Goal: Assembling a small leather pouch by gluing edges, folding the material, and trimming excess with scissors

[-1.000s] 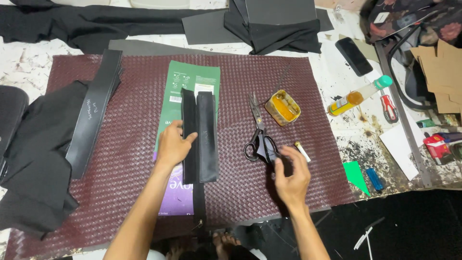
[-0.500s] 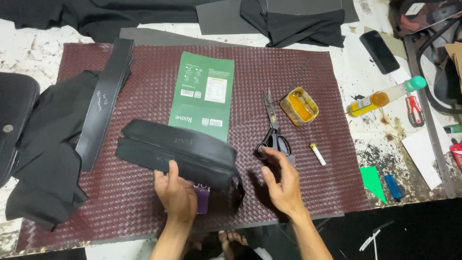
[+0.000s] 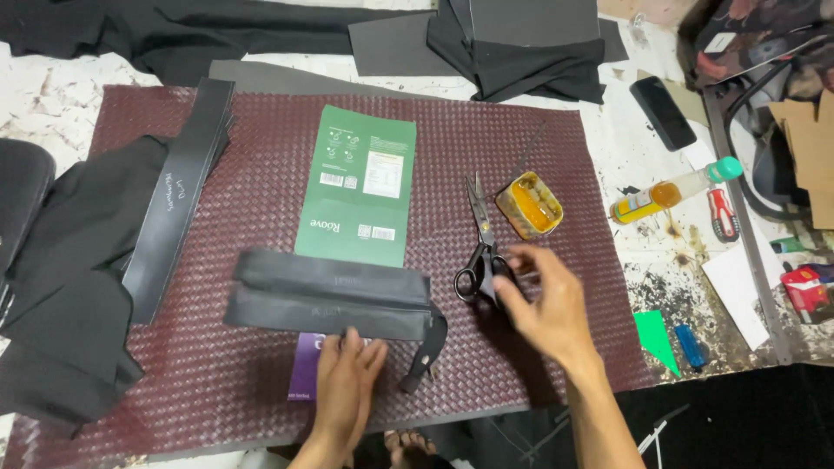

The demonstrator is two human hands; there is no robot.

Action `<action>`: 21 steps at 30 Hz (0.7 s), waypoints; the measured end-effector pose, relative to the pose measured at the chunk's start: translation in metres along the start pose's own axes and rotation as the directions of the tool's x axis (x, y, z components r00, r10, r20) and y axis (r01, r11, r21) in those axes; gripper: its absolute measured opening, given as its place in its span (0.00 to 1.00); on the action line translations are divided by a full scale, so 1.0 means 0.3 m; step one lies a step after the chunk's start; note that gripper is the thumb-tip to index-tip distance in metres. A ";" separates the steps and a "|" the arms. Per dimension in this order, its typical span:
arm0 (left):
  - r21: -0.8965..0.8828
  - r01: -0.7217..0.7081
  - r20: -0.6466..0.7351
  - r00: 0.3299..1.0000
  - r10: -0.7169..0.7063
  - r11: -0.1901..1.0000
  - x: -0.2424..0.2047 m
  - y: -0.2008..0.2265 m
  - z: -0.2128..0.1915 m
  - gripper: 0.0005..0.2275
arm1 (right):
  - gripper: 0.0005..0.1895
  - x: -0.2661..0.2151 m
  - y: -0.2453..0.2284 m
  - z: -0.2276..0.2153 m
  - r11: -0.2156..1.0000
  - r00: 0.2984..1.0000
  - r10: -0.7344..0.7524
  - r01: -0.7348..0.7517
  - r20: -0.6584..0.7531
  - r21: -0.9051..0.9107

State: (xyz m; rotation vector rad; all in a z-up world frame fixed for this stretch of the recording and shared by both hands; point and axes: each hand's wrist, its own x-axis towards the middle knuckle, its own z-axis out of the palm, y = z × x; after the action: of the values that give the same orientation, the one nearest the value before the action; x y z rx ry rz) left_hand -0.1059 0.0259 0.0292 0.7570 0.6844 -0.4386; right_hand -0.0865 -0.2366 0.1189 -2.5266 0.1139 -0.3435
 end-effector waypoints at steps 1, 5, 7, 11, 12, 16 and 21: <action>0.005 0.005 0.002 1.000 -0.005 1.000 -0.008 0.005 -0.041 0.24 | 0.26 -0.034 -0.008 0.026 1.000 1.000 0.007 -0.007 -0.002 -0.002; 0.676 -0.296 0.208 0.955 0.210 0.675 -0.044 0.044 -0.170 0.19 | 0.40 -0.176 0.007 0.190 0.983 0.927 0.144 -0.094 0.346 -0.158; 0.806 -0.573 0.438 0.745 0.504 0.147 -0.019 0.071 -0.201 0.17 | 0.34 -0.202 0.007 0.253 0.984 0.943 0.117 -0.066 0.312 -0.168; 0.568 -0.524 0.822 0.399 0.406 -0.635 0.065 0.076 -0.221 0.23 | 0.16 -0.156 0.001 0.244 0.980 0.970 0.128 -0.092 0.207 -0.176; 0.545 -0.529 0.836 0.403 0.373 -0.651 0.073 0.063 -0.225 0.24 | 0.14 -0.144 0.011 0.233 0.972 0.982 0.073 -0.031 0.175 -0.233; 0.528 -0.557 0.848 0.393 0.356 -0.641 0.071 0.058 -0.186 0.24 | 0.20 -0.094 -0.047 0.210 0.904 0.979 -0.206 0.185 -0.013 -0.386; 0.477 -0.551 0.879 0.324 0.351 -0.685 0.099 0.129 -0.144 0.21 | 0.21 -0.095 -0.195 0.307 0.817 0.791 -0.571 0.574 0.220 0.054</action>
State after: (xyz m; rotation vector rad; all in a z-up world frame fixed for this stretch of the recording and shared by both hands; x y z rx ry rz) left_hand -0.0796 0.0800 0.0038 2.5455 -0.7990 0.4212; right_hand -0.0887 -0.1342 0.0719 -2.5439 -0.7639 -0.2798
